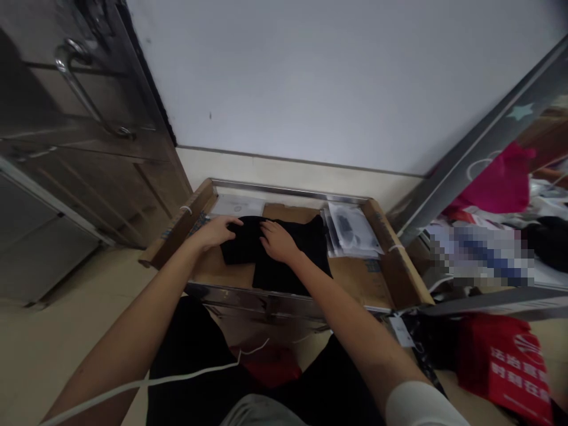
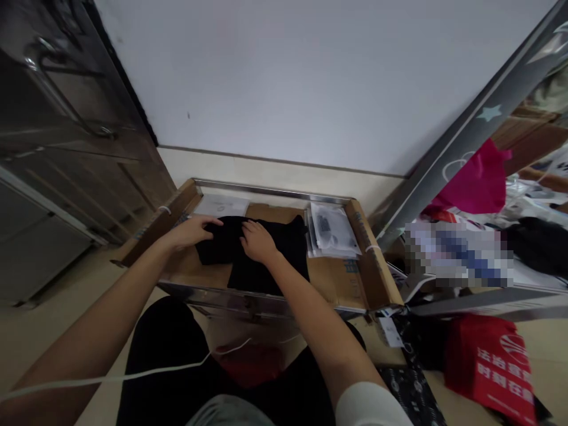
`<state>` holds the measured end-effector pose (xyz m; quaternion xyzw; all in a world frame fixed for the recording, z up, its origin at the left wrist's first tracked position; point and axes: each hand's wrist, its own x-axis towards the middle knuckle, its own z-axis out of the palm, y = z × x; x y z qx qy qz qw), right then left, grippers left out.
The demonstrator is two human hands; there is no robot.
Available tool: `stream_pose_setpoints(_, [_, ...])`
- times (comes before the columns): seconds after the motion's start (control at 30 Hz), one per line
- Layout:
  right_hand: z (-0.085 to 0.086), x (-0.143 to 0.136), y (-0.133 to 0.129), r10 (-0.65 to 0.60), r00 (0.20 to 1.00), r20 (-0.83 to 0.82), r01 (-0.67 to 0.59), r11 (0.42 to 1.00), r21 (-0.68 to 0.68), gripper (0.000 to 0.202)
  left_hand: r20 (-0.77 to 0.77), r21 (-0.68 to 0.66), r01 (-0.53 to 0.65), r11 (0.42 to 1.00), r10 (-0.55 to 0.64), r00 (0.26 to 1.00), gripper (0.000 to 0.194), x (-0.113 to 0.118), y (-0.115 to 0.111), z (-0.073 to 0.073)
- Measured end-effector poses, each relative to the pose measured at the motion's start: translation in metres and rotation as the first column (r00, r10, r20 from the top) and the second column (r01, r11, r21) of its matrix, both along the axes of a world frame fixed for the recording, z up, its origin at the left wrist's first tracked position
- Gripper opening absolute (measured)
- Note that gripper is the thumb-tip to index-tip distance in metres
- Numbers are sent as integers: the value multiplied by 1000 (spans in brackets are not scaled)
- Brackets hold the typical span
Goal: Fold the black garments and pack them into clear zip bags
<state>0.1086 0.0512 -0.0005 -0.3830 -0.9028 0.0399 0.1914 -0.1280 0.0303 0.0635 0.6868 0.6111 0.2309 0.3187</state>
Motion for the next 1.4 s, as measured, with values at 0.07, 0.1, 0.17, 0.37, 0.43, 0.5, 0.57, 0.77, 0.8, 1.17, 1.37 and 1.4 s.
stream_pose_setpoints(0.07, [-4, 1, -2, -60, 998, -11, 59, 998, -11, 45, -24, 19, 3, 1000, -3, 1000, 61, 6, 0, 11])
stream_pose_setpoints(0.1, [-4, 2, -4, -74, 997, -15, 74, 997, -22, 47, -35, 37, 18, 999, -17, 999, 63, 11, 0, 17])
stream_pose_setpoints(0.17, [-4, 3, -6, -67, 997, -27, 66, 997, -48, 51, -60, 77, 64, 995, -60, 996, 63, 23, 0, 31])
stream_pose_setpoints(0.37, [-6, 7, 3, -11, 953, -304, -54, 977, -206, 53, -117, 46, 160, 986, -154, 981, 40, 82, -2, 54])
stream_pose_setpoints(0.43, [-5, 11, 11, -126, 871, -474, -39, 946, -321, 53, -59, -28, 146, 989, -148, 987, 40, 103, -2, 53])
stream_pose_setpoints(0.5, [-3, 17, 18, -267, 768, -582, -21, 898, -440, 54, -3, -131, 136, 982, -137, 990, 43, 121, 0, 48])
stream_pose_setpoints(0.57, [0, 23, 23, -360, 683, -635, -45, 847, -529, 53, 19, -226, 128, 966, -127, 992, 45, 134, 1, 42])
stream_pose_setpoints(0.77, [6, 34, 23, -490, 479, -728, -177, 759, -627, 40, 289, -288, 222, 932, -137, 948, 47, 133, 3, 27])
stream_pose_setpoints(0.8, [7, 33, 22, -507, 446, -737, -183, 754, -630, 39, 268, -252, 155, 955, -85, 960, 44, 127, 4, 25])
stream_pose_setpoints(1.17, [67, 70, 35, -374, 927, -35, 363, 916, -172, 51, -96, -24, -288, 957, 285, 954, 46, 98, 20, -16])
stream_pose_setpoints(1.37, [65, 82, 32, -347, 834, 430, 437, 890, -128, 43, 93, -194, -274, 942, 296, 951, 34, 115, 36, -15])
stream_pose_setpoints(1.4, [65, 82, 31, -346, 826, 445, 440, 889, -126, 40, 131, -207, -257, 944, 287, 949, 29, 115, 39, -14])
